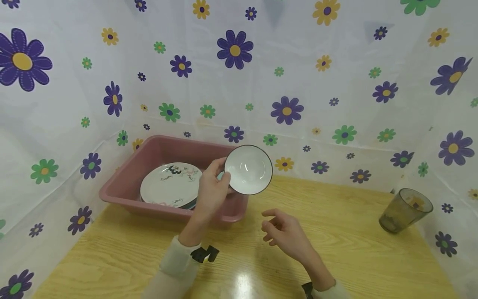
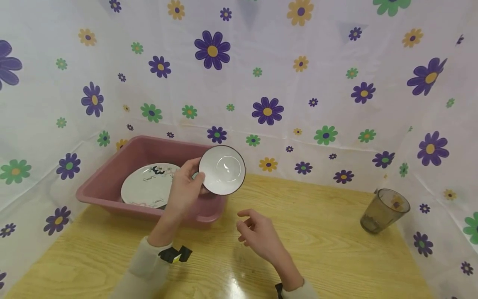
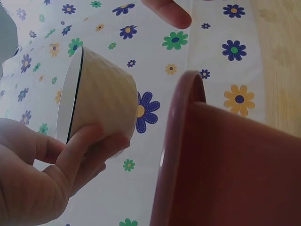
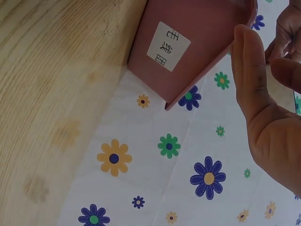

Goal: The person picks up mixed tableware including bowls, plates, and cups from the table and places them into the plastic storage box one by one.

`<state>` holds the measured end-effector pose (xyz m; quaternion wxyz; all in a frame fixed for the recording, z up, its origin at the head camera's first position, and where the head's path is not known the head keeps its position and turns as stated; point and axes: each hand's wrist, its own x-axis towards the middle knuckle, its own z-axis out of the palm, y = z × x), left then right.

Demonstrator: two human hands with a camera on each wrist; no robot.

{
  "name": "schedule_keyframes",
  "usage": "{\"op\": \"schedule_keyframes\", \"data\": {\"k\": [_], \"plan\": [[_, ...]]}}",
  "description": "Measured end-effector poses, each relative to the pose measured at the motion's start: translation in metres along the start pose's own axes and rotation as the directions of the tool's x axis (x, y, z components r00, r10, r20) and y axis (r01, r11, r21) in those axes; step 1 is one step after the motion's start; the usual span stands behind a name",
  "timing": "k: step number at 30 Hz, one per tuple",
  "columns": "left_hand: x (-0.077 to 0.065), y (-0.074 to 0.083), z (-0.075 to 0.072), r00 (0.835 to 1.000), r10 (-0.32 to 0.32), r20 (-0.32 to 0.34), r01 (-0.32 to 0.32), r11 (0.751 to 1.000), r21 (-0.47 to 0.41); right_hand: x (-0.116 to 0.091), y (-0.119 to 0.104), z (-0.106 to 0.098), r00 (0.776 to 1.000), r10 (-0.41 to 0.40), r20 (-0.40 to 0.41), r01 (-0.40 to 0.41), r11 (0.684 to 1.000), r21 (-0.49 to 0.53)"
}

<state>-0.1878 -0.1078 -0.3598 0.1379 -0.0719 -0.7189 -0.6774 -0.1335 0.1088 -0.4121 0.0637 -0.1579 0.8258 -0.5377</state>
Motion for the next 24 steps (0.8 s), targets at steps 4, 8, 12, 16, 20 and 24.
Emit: {"op": "schedule_keyframes", "data": {"k": [4,8,12,16,20,24], "plan": [[0.004,-0.001,-0.006,1.000,-0.009,-0.023,0.010,0.999,0.042,0.004,-0.003,0.006,1.000,-0.010,-0.002,0.010,1.000,0.019],[0.007,-0.001,-0.010,0.999,-0.033,-0.042,0.036,0.996,0.079,0.006,-0.006,0.012,1.000,-0.013,-0.002,0.013,0.999,0.031],[0.012,-0.002,-0.012,0.997,-0.045,-0.063,0.053,0.990,0.134,0.010,-0.009,0.018,1.000,-0.015,-0.006,0.015,0.999,0.037],[0.018,-0.004,-0.013,0.995,-0.044,-0.086,0.060,0.981,0.187,0.015,-0.011,0.026,1.000,-0.010,-0.029,0.011,0.999,0.043],[0.023,-0.007,-0.014,0.995,-0.056,-0.087,0.071,0.980,0.185,0.022,-0.009,0.032,0.998,0.020,-0.061,-0.013,0.995,0.104],[0.026,-0.011,-0.014,0.995,-0.051,-0.085,0.066,0.980,0.190,0.028,-0.007,0.037,0.993,0.076,-0.092,-0.056,0.978,0.202]]}}
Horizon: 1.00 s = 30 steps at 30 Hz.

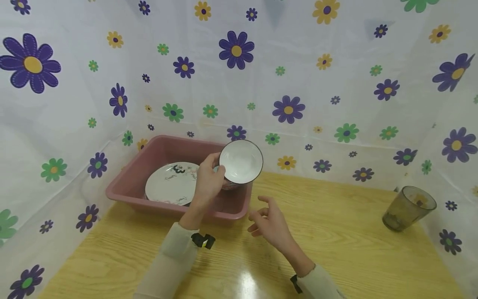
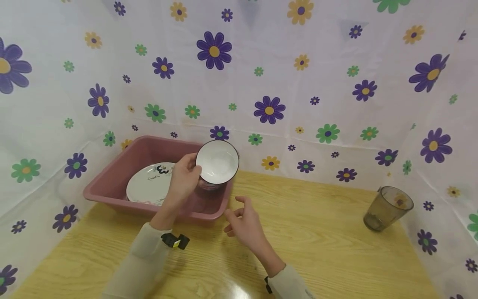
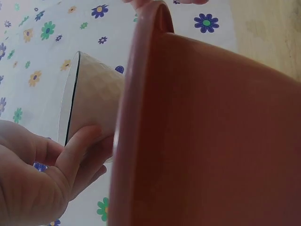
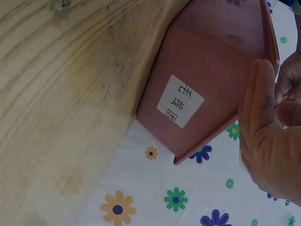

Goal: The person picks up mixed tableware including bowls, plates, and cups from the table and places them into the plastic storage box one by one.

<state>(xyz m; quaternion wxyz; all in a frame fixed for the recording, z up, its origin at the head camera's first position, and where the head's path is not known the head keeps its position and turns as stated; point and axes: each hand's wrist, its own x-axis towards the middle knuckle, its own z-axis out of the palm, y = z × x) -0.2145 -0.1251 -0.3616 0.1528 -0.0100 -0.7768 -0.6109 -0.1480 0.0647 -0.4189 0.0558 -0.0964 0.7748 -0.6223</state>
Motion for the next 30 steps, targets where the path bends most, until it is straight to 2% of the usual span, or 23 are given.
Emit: {"op": "schedule_keyframes", "data": {"k": [4,10,13,19,30], "plan": [[0.005,-0.005,0.000,1.000,0.000,0.001,0.000,1.000,0.014,0.005,0.001,0.006,0.999,0.039,-0.006,-0.038,0.996,0.085],[0.012,-0.007,-0.002,0.999,-0.034,0.018,0.034,0.999,-0.001,0.008,0.001,0.015,0.997,0.061,0.045,-0.068,0.985,0.158],[0.015,-0.007,-0.003,0.999,-0.046,0.022,0.046,0.999,0.007,0.008,0.000,0.019,0.996,0.064,0.057,-0.072,0.984,0.163],[0.024,-0.008,-0.006,0.998,-0.060,0.022,0.058,0.994,0.087,0.009,0.000,0.024,0.996,0.062,0.061,-0.072,0.983,0.171],[0.044,-0.018,-0.005,0.992,-0.123,0.027,0.116,0.973,0.199,0.011,0.002,0.030,1.000,-0.003,0.023,-0.001,0.989,0.145]]}}
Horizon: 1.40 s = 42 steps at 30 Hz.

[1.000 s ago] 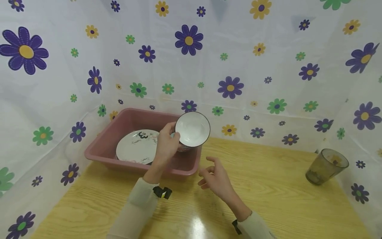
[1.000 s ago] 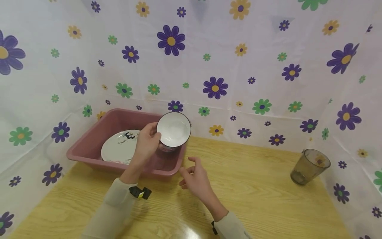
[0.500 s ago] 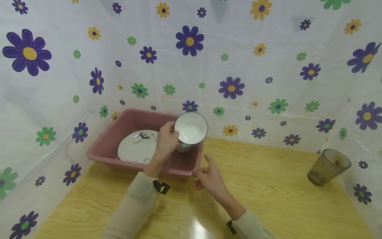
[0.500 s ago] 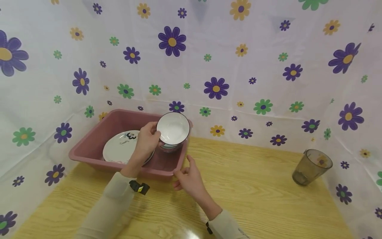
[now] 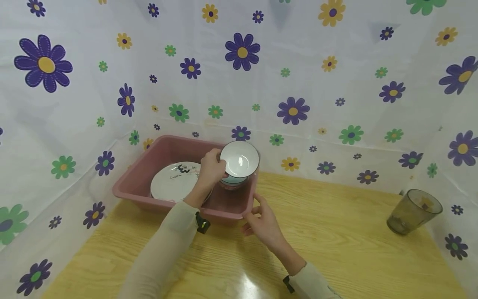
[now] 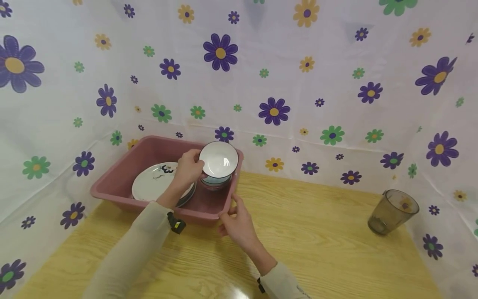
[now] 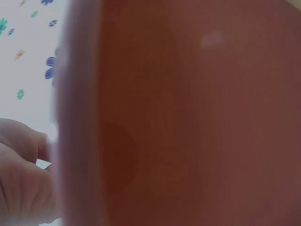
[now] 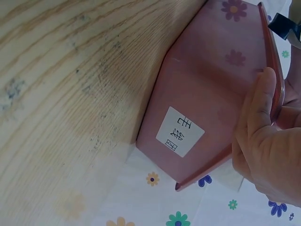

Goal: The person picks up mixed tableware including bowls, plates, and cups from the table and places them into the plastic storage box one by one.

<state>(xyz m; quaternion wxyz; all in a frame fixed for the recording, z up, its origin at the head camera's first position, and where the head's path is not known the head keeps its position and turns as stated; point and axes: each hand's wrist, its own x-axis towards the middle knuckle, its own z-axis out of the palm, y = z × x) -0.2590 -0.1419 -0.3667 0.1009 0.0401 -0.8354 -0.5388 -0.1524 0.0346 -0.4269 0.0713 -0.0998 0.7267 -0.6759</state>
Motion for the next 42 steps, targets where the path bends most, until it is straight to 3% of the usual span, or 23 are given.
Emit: {"op": "schedule_keyframes", "data": {"k": [11,21,27,42], "plan": [[0.016,-0.006,0.001,0.998,-0.055,0.012,0.053,0.990,0.129,0.003,0.003,-0.001,0.999,-0.041,-0.013,0.041,0.998,-0.038],[0.023,-0.010,0.000,0.998,-0.062,0.017,0.054,0.959,0.280,0.002,0.000,-0.003,0.998,-0.054,-0.013,0.053,0.997,-0.049],[0.023,-0.017,0.001,0.996,-0.089,0.013,0.081,0.951,0.300,0.000,0.000,-0.002,0.998,-0.059,-0.006,0.059,0.997,-0.057],[0.026,-0.020,0.005,0.997,-0.080,0.001,0.075,0.932,0.354,0.001,0.002,-0.004,0.998,-0.063,0.004,0.063,0.995,-0.081]]}}
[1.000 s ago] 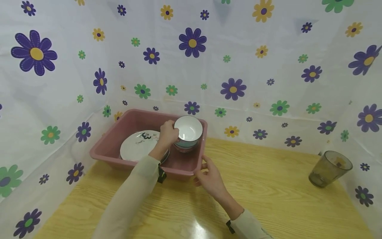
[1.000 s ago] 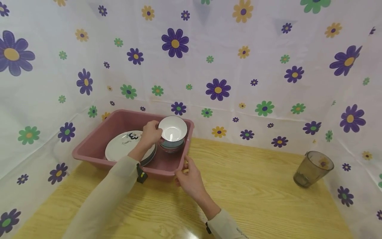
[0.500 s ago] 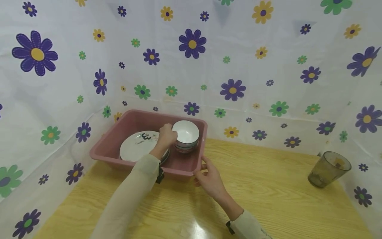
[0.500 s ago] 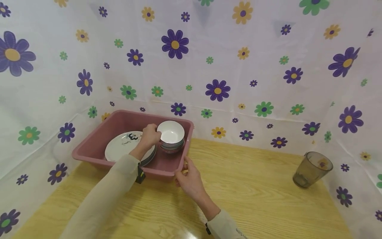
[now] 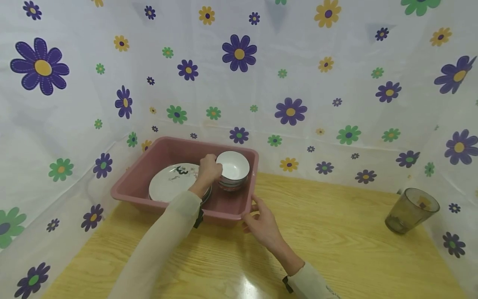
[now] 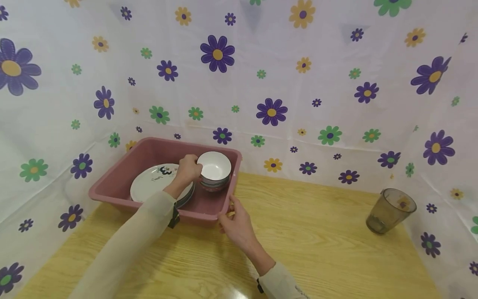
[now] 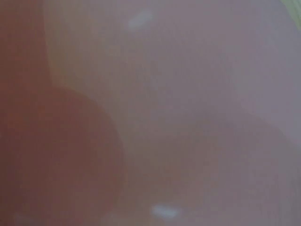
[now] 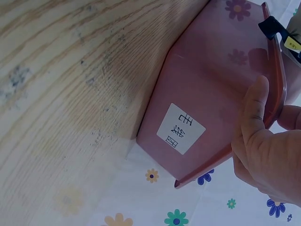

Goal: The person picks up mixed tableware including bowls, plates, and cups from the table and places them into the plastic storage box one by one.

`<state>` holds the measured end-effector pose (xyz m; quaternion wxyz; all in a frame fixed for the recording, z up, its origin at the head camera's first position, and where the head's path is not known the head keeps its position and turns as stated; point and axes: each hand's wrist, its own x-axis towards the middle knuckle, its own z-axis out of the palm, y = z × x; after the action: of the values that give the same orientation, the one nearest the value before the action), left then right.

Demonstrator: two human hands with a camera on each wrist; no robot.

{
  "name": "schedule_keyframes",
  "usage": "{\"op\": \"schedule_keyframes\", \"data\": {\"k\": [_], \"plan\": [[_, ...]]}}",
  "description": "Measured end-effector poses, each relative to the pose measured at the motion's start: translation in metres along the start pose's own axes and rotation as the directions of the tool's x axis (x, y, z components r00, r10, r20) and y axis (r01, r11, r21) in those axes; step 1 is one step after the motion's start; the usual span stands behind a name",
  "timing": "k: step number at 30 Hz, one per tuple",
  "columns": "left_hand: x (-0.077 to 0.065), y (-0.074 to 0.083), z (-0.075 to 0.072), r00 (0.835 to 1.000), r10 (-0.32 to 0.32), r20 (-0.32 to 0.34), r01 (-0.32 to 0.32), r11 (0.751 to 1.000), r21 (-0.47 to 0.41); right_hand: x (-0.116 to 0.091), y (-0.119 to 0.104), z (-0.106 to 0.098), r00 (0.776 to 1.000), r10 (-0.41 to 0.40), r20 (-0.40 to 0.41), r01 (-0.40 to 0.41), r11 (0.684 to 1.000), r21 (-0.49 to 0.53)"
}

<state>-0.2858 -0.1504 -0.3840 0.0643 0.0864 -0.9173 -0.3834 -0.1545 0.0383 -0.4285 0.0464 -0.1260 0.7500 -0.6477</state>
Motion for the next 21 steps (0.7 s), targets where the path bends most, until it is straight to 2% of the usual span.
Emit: {"op": "schedule_keyframes", "data": {"k": [16,21], "plan": [[0.006,-0.003,-0.002,0.998,0.037,-0.058,-0.033,0.997,0.071,-0.001,-0.001,-0.001,1.000,-0.015,0.010,0.015,1.000,0.005],[0.006,-0.003,-0.002,0.999,0.027,-0.047,-0.023,0.997,0.074,-0.005,-0.015,-0.001,1.000,-0.018,0.017,0.018,1.000,-0.016]]}}
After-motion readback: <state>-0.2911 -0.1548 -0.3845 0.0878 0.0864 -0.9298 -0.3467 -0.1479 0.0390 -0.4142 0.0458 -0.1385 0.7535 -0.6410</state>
